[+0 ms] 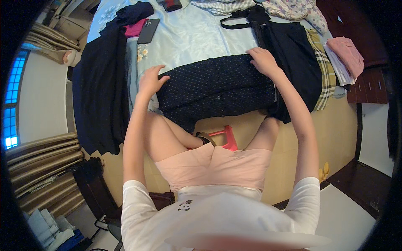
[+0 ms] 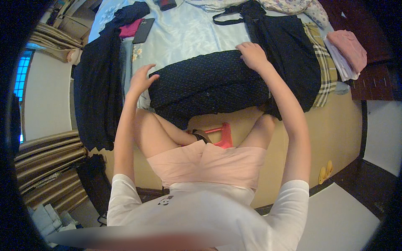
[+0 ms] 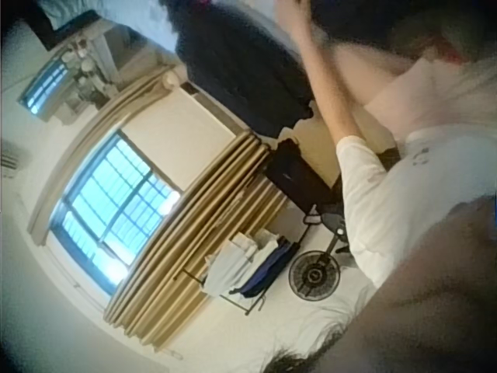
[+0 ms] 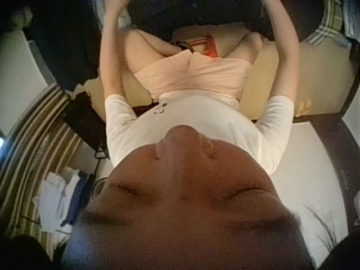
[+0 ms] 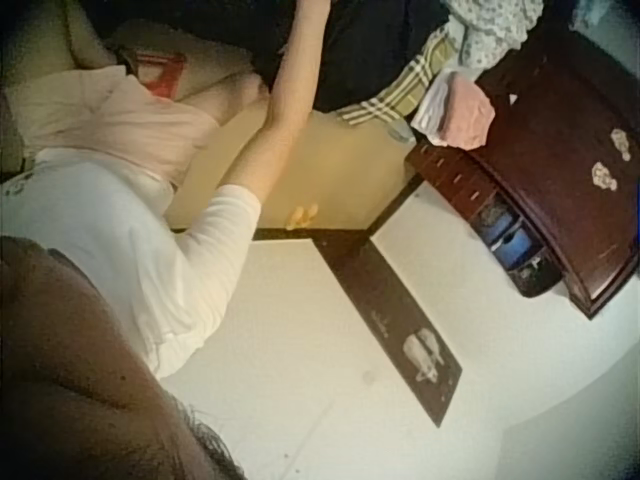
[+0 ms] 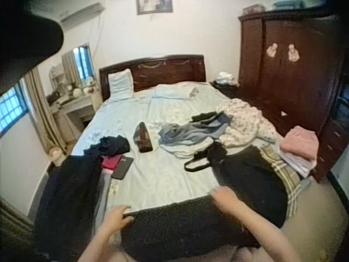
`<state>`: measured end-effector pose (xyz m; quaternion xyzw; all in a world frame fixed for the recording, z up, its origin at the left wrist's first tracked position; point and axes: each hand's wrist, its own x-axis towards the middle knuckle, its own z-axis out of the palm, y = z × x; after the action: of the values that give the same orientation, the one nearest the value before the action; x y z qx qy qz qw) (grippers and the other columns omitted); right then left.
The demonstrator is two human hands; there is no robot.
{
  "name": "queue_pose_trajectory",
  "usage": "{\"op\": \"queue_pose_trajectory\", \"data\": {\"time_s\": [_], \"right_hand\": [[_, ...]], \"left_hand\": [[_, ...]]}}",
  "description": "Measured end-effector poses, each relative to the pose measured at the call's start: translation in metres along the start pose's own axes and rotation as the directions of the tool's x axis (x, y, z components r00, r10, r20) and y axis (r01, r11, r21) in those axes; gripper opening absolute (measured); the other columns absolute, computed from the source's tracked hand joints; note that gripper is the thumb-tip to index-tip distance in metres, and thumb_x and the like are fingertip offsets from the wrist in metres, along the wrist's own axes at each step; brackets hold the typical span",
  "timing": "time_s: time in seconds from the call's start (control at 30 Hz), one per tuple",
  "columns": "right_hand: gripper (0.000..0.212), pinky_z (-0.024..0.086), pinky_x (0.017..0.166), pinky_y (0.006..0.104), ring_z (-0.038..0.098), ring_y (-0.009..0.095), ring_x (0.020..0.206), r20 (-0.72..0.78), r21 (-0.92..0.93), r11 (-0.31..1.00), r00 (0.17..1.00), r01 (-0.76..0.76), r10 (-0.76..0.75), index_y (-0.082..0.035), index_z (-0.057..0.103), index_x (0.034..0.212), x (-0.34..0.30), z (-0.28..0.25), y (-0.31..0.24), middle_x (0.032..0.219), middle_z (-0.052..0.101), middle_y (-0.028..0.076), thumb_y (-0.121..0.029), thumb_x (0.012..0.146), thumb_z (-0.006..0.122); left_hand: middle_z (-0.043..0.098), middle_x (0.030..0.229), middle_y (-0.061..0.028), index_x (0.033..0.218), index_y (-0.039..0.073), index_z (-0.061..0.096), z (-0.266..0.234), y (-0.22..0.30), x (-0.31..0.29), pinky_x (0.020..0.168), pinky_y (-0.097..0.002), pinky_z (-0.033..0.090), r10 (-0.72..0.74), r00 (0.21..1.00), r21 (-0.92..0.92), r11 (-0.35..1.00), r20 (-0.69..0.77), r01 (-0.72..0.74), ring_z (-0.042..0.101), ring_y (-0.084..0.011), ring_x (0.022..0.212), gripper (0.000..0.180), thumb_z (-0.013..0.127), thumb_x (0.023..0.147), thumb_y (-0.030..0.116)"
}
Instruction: Fold various items of clothing on a bed.
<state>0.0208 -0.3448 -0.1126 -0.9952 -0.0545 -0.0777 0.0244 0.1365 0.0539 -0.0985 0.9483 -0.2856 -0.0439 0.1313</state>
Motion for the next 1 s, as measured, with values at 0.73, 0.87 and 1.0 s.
{"op": "queue_pose_trajectory", "data": {"time_s": [0.73,0.87,1.0], "right_hand": [[0.021,0.046,0.059,0.0365,0.056,0.023,0.080,-0.253,-0.118,0.985,0.963,-0.126,0.093,-0.010,0.047,0.091,0.061,-0.019,0.023,0.084,0.054,0.005,-0.007,0.070,0.053],[0.018,0.041,0.061,0.0329,0.052,0.022,0.078,-0.301,-0.227,0.974,0.951,0.003,-0.073,-0.009,0.048,0.085,0.011,-0.015,0.020,0.084,0.052,0.005,-0.005,0.067,0.049],[0.016,0.040,0.063,0.0319,0.050,0.021,0.079,-0.175,-0.253,0.962,0.974,0.100,-0.147,-0.010,0.051,0.085,-0.046,0.009,0.001,0.082,0.050,0.005,-0.009,0.070,0.047]], "left_hand": [[0.053,0.085,-0.0099,0.086,0.009,0.049,-0.037,-0.009,0.086,0.064,-0.0402,0.042,0.078,0.946,-0.044,0.994,-0.315,-0.096,0.054,-0.0313,0.083,0.020,0.055,0.068,0.004],[0.048,0.080,-0.0109,0.083,0.008,0.049,-0.037,-0.001,0.042,0.062,-0.0396,0.042,0.244,0.952,0.099,0.968,-0.185,-0.229,0.052,-0.0324,0.077,0.021,0.052,0.065,-0.002],[0.049,0.084,-0.0079,0.087,0.011,0.050,-0.004,0.005,0.001,0.063,-0.0373,0.043,0.375,0.927,0.264,0.894,-0.002,-0.361,0.050,-0.0275,0.081,0.030,0.053,0.060,-0.002]]}}
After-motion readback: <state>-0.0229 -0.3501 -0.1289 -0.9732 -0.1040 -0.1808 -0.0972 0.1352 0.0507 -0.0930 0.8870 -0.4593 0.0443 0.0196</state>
